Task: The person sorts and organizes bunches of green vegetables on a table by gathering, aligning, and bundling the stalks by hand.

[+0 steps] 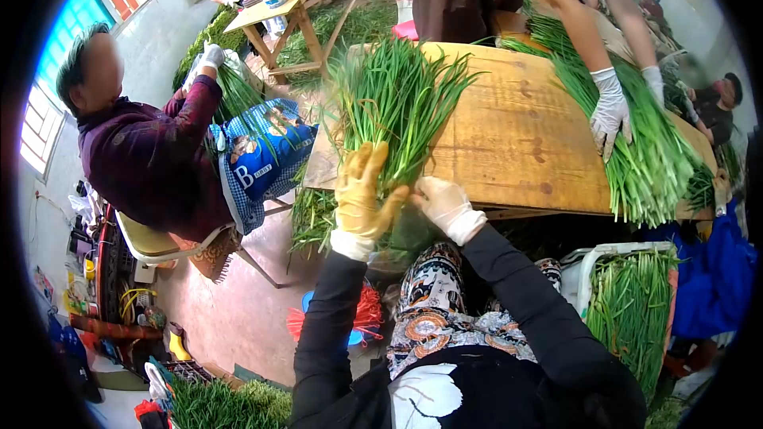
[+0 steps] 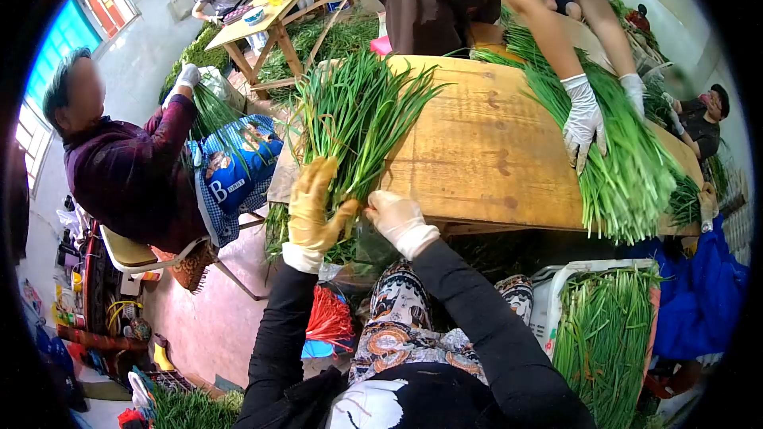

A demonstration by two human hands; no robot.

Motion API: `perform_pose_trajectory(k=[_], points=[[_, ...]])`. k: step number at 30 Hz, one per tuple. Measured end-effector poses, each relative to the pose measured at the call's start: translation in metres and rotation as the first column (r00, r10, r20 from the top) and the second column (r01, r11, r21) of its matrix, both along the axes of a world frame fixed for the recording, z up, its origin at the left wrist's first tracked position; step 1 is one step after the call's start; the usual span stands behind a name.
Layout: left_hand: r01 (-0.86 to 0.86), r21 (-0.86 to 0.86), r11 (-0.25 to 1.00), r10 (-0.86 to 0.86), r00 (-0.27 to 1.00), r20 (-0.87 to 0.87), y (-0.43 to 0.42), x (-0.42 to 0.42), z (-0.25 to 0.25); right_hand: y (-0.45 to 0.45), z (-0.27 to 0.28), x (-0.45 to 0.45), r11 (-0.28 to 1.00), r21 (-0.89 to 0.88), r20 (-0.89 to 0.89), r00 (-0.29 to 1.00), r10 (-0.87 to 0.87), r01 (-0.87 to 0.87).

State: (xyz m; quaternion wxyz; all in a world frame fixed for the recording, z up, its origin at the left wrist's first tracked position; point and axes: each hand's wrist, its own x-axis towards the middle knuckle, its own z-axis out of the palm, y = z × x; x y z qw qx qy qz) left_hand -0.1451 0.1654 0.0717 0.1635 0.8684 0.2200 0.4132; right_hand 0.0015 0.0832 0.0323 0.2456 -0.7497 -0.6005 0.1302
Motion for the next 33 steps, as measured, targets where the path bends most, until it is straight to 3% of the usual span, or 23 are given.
perform_pose_trajectory(k=[1,3,5,6,9,10,11,13,15,16,17,18,20,21,23,25,26,27,28,29,31,33], points=[[-0.077,0.032,0.996,0.081,0.989,-0.126,-0.006,0.002,-0.001,-0.005,-0.008,0.000,0.994,0.108,-0.022,1.000,0.000,0.002],[-0.108,0.016,0.994,0.109,0.960,-0.259,-0.009,0.003,-0.015,-0.027,0.001,0.012,0.989,0.105,-0.157,0.980,0.120,-0.104],[-0.123,0.007,0.992,0.118,0.933,-0.339,-0.014,0.003,-0.023,-0.067,0.015,0.032,0.996,-0.046,-0.449,0.893,0.044,-0.072],[-0.144,0.058,0.988,0.155,0.925,-0.347,-0.013,0.004,-0.027,-0.090,0.029,0.039,0.991,-0.132,-0.645,0.759,-0.094,0.010],[-0.173,0.108,0.979,0.200,0.916,-0.347,-0.012,0.009,-0.032,-0.158,0.069,0.061,0.934,-0.218,-0.780,0.524,-0.342,0.284],[-0.184,0.133,0.974,0.219,0.915,-0.338,-0.012,0.009,-0.032,-0.182,0.078,0.067,0.928,-0.133,-0.802,0.513,-0.308,0.349],[-0.193,0.159,0.968,0.236,0.915,-0.328,-0.015,0.013,-0.030,-0.205,0.090,0.074,0.899,-0.152,-0.852,0.407,-0.330,0.411],[-0.282,0.234,0.930,0.333,0.917,-0.219,-0.041,0.020,-0.001,-0.238,0.095,0.078,0.813,0.065,-0.910,0.369,-0.191,0.579],[-0.067,0.239,0.969,0.074,0.997,-0.024,-0.078,0.020,0.029,-0.259,0.091,0.079,0.714,0.081,-0.938,0.295,-0.181,0.695],[0.271,0.104,0.957,-0.279,0.958,0.066,-0.091,0.018,0.028,-0.263,0.086,0.077,0.678,0.095,-0.931,0.307,-0.200,0.729],[0.493,0.012,0.870,-0.481,0.843,0.241,-0.119,0.020,0.044,-0.268,0.079,0.077,0.643,0.108,-0.924,0.316,-0.217,0.758],[0.670,-0.146,0.728,-0.641,0.741,0.200,-0.138,0.020,0.048,-0.274,0.072,0.078,0.640,0.096,-0.928,0.301,-0.219,0.762],[0.820,-0.231,0.523,-0.818,0.560,0.133,-0.168,0.021,0.039,-0.276,0.072,0.072,0.590,0.119,-0.915,0.319,-0.247,0.798],[0.837,-0.356,0.416,-0.900,0.434,-0.031,-0.177,0.031,0.052,-0.277,0.073,0.071,0.576,0.126,-0.908,0.327,-0.260,0.807],[0.784,-0.044,0.620,-0.784,0.621,0.008,-0.191,0.058,0.060,-0.278,0.082,0.067,0.652,0.138,-0.881,0.393,-0.262,0.745],[0.574,-0.084,0.815,-0.578,0.815,-0.035,-0.199,0.082,0.077,-0.277,0.096,0.060,0.742,0.119,-0.828,0.478,-0.293,0.660],[0.603,-0.268,0.751,-0.631,0.775,-0.024,-0.197,0.094,0.070,-0.278,0.091,0.060,0.787,0.232,-0.821,0.550,-0.157,0.571],[0.737,-0.351,0.578,-0.790,0.612,-0.017,-0.191,0.105,0.056,-0.277,0.093,0.060,0.816,0.252,-0.841,0.535,-0.082,0.520],[0.683,-0.684,0.256,-0.839,0.509,0.194,-0.197,0.107,0.048,-0.273,0.093,0.059,0.803,0.306,-0.820,0.570,-0.050,0.511],[0.517,-0.843,-0.150,-0.785,0.456,0.420,-0.204,0.108,0.042,-0.271,0.092,0.059,0.787,0.360,-0.796,0.605,-0.020,0.500],[0.449,-0.888,-0.100,-0.815,0.475,0.332,-0.204,0.110,0.014,-0.271,0.086,0.062,0.776,0.342,-0.822,0.568,-0.025,0.529],[0.489,-0.872,-0.013,-0.704,0.615,0.356,-0.209,0.111,0.009,-0.271,0.080,0.064,0.695,0.317,-0.940,0.314,0.137,0.645]])
